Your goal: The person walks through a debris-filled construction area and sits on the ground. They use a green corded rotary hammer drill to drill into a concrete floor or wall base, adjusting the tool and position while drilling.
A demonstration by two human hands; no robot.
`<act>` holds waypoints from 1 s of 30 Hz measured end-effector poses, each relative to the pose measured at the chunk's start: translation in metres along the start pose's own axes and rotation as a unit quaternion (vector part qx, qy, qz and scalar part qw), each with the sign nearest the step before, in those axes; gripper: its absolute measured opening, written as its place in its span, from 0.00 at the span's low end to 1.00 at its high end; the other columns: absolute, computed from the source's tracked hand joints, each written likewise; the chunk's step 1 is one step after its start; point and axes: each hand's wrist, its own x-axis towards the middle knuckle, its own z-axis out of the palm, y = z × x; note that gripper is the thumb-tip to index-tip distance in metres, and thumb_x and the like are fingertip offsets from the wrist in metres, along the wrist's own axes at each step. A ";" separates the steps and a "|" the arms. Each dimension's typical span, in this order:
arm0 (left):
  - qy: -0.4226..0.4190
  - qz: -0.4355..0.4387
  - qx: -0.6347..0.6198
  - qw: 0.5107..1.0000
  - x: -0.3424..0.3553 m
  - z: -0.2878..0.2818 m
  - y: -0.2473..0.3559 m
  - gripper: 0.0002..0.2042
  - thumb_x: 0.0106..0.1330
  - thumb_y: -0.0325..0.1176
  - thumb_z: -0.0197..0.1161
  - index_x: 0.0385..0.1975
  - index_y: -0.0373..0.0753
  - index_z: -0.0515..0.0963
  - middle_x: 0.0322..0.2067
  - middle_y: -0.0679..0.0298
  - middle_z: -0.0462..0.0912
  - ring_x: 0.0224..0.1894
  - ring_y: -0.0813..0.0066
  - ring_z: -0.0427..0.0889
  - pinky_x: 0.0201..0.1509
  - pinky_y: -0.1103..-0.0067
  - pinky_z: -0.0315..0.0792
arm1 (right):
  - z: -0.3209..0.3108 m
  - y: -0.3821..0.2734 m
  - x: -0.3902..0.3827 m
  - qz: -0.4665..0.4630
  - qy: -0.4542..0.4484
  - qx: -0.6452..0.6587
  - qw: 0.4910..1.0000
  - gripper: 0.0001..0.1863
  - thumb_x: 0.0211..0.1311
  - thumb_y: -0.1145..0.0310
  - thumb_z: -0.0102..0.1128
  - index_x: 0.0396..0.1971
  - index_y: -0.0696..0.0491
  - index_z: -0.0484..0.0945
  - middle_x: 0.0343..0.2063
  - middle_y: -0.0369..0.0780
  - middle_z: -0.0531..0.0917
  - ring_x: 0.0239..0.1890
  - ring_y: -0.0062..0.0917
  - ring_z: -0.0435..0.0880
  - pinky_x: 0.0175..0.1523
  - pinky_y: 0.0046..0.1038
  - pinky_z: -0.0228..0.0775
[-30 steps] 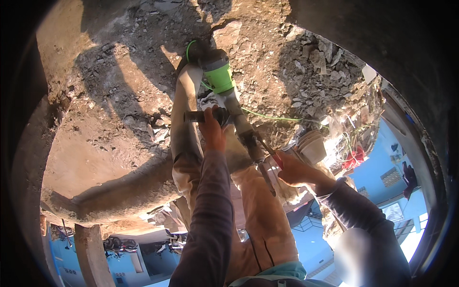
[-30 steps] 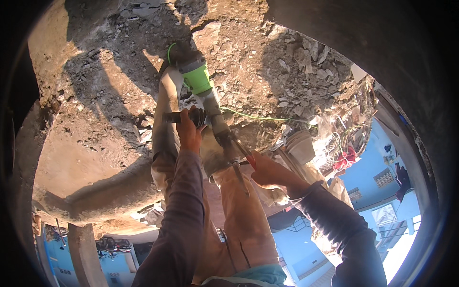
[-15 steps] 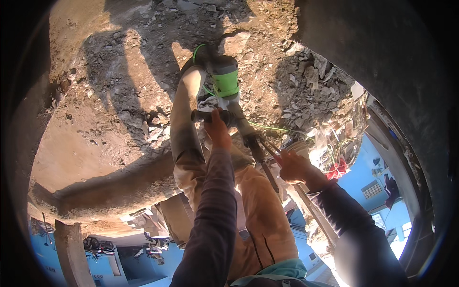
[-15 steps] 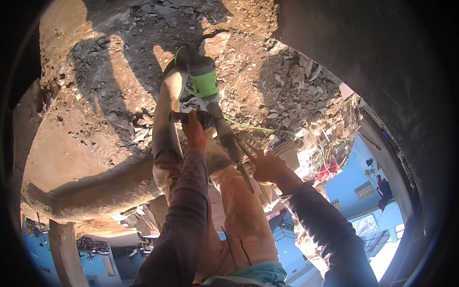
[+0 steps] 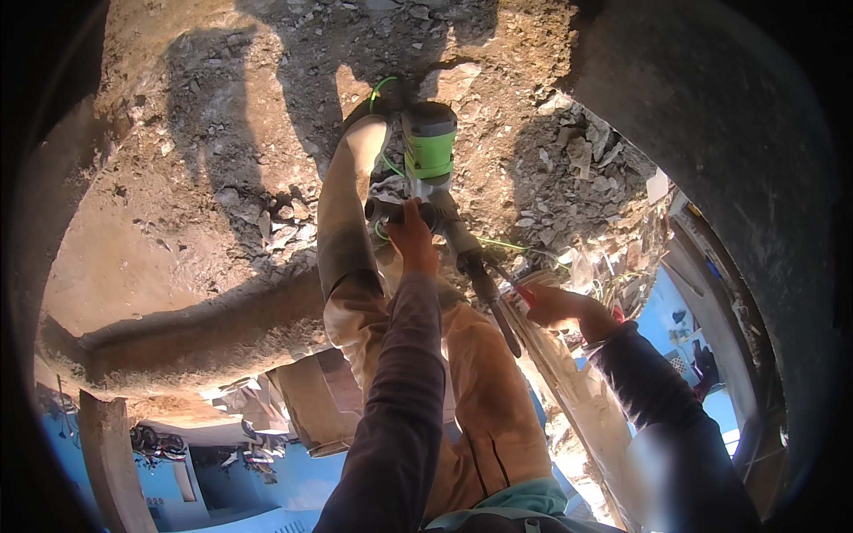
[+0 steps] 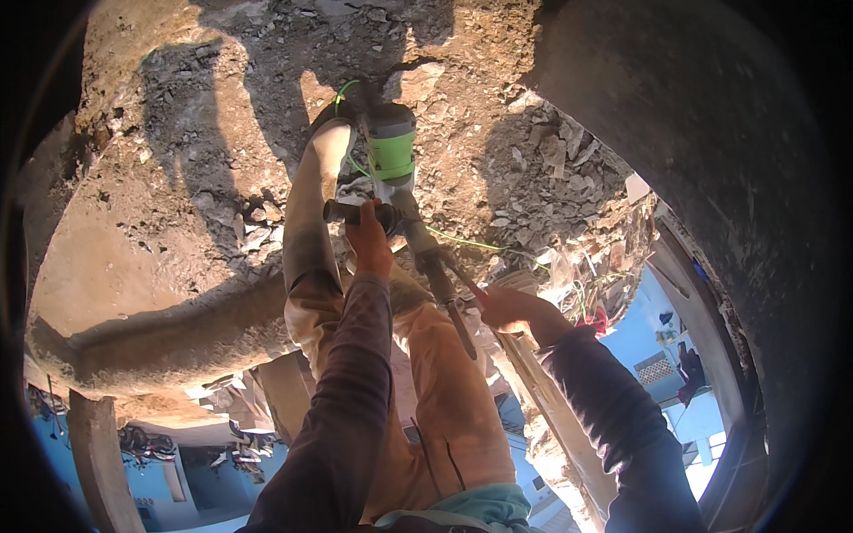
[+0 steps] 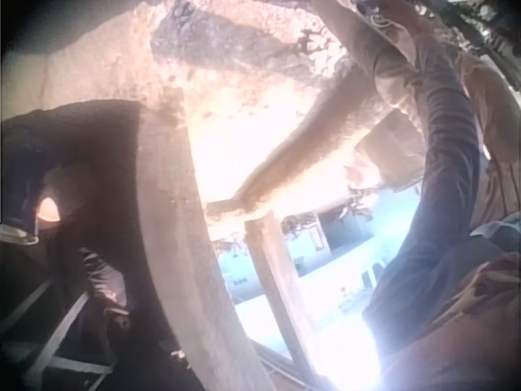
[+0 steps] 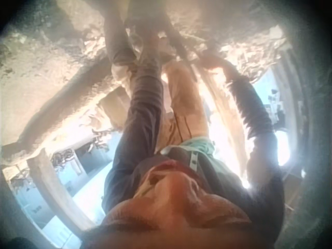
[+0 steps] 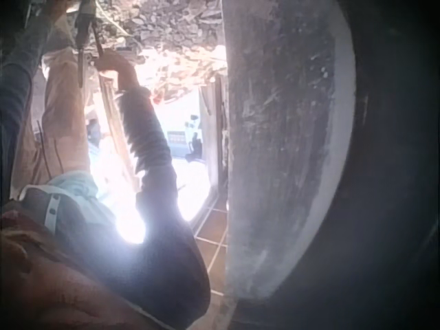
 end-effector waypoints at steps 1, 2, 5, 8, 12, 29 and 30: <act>0.001 0.002 0.000 1.000 0.001 -0.001 -0.001 0.11 0.68 0.35 0.68 0.38 0.33 0.88 0.38 0.67 0.89 0.34 0.76 0.84 0.38 0.76 0.76 | -0.001 0.001 -0.001 -0.015 0.000 -0.002 1.000 0.34 0.63 0.70 0.55 0.72 0.57 0.64 0.42 0.56 0.86 0.46 0.51 0.88 0.47 0.49 0.79; 0.000 0.002 0.001 1.000 0.001 -0.001 -0.002 0.11 0.68 0.35 0.68 0.38 0.33 0.88 0.38 0.66 0.89 0.34 0.76 0.84 0.38 0.76 0.76 | -0.001 0.003 -0.003 -0.031 -0.001 -0.003 1.000 0.32 0.63 0.70 0.56 0.69 0.58 0.67 0.38 0.55 0.87 0.43 0.50 0.89 0.44 0.49 0.80; -0.005 0.001 -0.006 1.000 0.003 -0.002 -0.003 0.11 0.68 0.36 0.68 0.39 0.32 0.88 0.38 0.66 0.88 0.34 0.76 0.84 0.38 0.76 0.76 | -0.003 0.004 -0.004 -0.052 0.019 0.026 0.998 0.15 0.61 0.68 0.61 0.46 0.57 0.76 0.27 0.43 0.85 0.30 0.33 0.86 0.33 0.38 0.76; -0.004 -0.018 -0.015 1.000 0.001 -0.001 -0.004 0.12 0.68 0.36 0.69 0.39 0.32 0.88 0.38 0.66 0.88 0.34 0.77 0.83 0.38 0.76 0.76 | 0.002 0.009 -0.001 -0.035 0.023 0.055 0.998 0.10 0.61 0.65 0.62 0.36 0.56 0.80 0.22 0.38 0.84 0.24 0.26 0.84 0.28 0.32 0.74; 0.003 -0.027 -0.009 1.000 0.005 -0.003 -0.007 0.12 0.67 0.35 0.70 0.39 0.32 0.88 0.38 0.66 0.88 0.34 0.76 0.83 0.37 0.75 0.76 | 0.006 0.005 -0.001 -0.025 0.022 0.039 0.999 0.11 0.64 0.63 0.60 0.31 0.57 0.80 0.19 0.40 0.85 0.23 0.28 0.86 0.28 0.33 0.75; 0.000 -0.037 -0.018 0.999 0.005 -0.002 -0.008 0.10 0.68 0.33 0.69 0.39 0.31 0.87 0.36 0.68 0.88 0.31 0.79 0.82 0.34 0.77 0.74 | 0.015 0.010 -0.004 0.043 -0.021 0.226 0.973 0.17 0.74 0.67 0.53 0.58 0.57 0.78 0.41 0.45 0.85 0.37 0.32 0.90 0.30 0.39 0.85; 0.001 -0.038 -0.010 0.999 0.005 -0.002 -0.008 0.10 0.68 0.33 0.69 0.40 0.31 0.87 0.36 0.68 0.88 0.31 0.79 0.82 0.34 0.77 0.75 | 0.012 0.006 -0.007 0.025 -0.031 0.243 0.969 0.20 0.74 0.70 0.52 0.63 0.57 0.76 0.44 0.45 0.84 0.39 0.32 0.90 0.30 0.39 0.86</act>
